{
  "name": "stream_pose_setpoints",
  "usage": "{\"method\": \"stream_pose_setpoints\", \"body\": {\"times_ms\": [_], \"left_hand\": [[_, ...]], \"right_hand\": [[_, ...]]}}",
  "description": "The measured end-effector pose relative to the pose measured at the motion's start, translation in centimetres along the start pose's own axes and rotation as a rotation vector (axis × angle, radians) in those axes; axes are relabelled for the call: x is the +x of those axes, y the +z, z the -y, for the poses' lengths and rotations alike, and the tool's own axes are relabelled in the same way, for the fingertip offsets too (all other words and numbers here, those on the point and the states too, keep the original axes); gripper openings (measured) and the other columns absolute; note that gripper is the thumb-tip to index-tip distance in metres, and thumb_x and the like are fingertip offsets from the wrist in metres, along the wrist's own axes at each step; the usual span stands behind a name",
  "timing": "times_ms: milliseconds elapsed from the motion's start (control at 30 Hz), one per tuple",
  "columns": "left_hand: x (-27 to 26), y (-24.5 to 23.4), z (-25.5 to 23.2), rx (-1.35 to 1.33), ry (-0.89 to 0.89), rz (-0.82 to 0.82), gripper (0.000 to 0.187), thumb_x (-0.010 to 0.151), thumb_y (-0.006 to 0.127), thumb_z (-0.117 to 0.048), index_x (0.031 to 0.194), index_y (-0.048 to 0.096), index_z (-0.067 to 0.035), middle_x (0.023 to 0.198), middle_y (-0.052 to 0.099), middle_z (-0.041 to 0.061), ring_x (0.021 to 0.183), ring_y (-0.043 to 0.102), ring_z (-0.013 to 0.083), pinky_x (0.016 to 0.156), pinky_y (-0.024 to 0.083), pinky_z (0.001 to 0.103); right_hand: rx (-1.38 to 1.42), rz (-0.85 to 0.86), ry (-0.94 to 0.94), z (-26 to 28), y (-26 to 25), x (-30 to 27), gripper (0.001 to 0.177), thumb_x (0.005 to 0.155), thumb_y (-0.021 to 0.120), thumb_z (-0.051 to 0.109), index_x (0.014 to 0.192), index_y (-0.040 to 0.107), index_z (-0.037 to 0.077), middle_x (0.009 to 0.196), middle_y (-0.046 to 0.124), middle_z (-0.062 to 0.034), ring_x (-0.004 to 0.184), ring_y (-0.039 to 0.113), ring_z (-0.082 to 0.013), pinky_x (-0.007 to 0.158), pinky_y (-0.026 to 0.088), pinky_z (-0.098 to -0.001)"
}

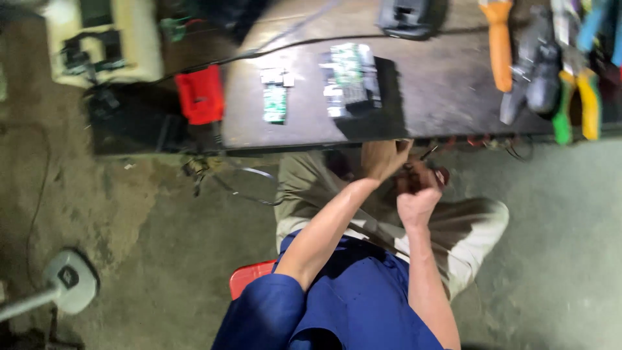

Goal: The person tests a circuit board using a multimeter, then connects a red battery pack to the board. They place the battery pack under the table and later handle a black plastic casing, inspecting its interior.

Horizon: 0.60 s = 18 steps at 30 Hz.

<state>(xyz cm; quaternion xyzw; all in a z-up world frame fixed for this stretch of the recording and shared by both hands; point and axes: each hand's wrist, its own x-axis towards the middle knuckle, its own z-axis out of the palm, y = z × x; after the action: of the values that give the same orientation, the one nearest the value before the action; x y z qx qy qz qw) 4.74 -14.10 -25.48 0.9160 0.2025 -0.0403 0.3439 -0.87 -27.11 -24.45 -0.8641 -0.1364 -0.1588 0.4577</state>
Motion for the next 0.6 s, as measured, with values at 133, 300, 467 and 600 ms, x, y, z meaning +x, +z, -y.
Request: {"method": "stream_pose_setpoints", "body": {"times_ms": [133,300,467,600], "left_hand": [[-8.5,-2.8,7.0,-0.003,-0.079,-0.010,0.046,0.088,0.061,-0.049,0.129,0.056,-0.030,0.113,0.071,0.004,0.104,0.072,0.0322,0.090,0.056,0.046],[-19.5,-5.3,13.0,-0.292,0.049,-0.090,0.015,0.091,0.070,-0.039,0.099,0.073,-0.027,0.080,0.067,-0.011,0.084,0.072,0.0116,0.072,0.053,0.024],[-22.9,-19.3,6.8,-0.544,0.214,-0.011,0.010,0.094,0.071,-0.019,0.095,0.071,-0.010,0.083,0.068,0.009,0.070,0.065,0.0255,0.064,0.052,0.037],[-20.0,-30.9,3.4,-0.518,0.501,-0.314,0.007,0.090,0.067,-0.002,0.085,0.068,-0.006,0.083,0.070,0.007,0.075,0.066,0.0199,0.069,0.055,0.033]], "right_hand": [[0.015,0.090,-0.116,-0.5,3.9,3.2,0.030,0.084,0.074,0.000,0.114,0.076,0.002,0.087,0.071,-0.0221,0.079,0.070,-0.0457,0.082,0.055,-0.0493],[-0.168,0.199,-0.148,-2.0,8.4,6.2,0.010,0.081,0.076,0.006,0.075,0.069,0.002,0.063,0.062,-0.0158,0.065,0.065,-0.0412,0.071,0.052,-0.0503],[-0.069,0.254,-0.174,1.0,8.2,6.2,0.022,0.093,0.070,0.000,0.072,0.064,0.002,0.065,0.064,-0.0115,0.060,0.064,-0.0316,0.066,0.053,-0.0440],[-0.176,0.157,-0.330,0.9,7.5,2.2,0.022,0.107,0.071,0.021,0.104,0.074,-0.001,0.127,0.071,-0.0233,0.113,0.072,-0.0398,0.072,0.063,-0.0455]]}}
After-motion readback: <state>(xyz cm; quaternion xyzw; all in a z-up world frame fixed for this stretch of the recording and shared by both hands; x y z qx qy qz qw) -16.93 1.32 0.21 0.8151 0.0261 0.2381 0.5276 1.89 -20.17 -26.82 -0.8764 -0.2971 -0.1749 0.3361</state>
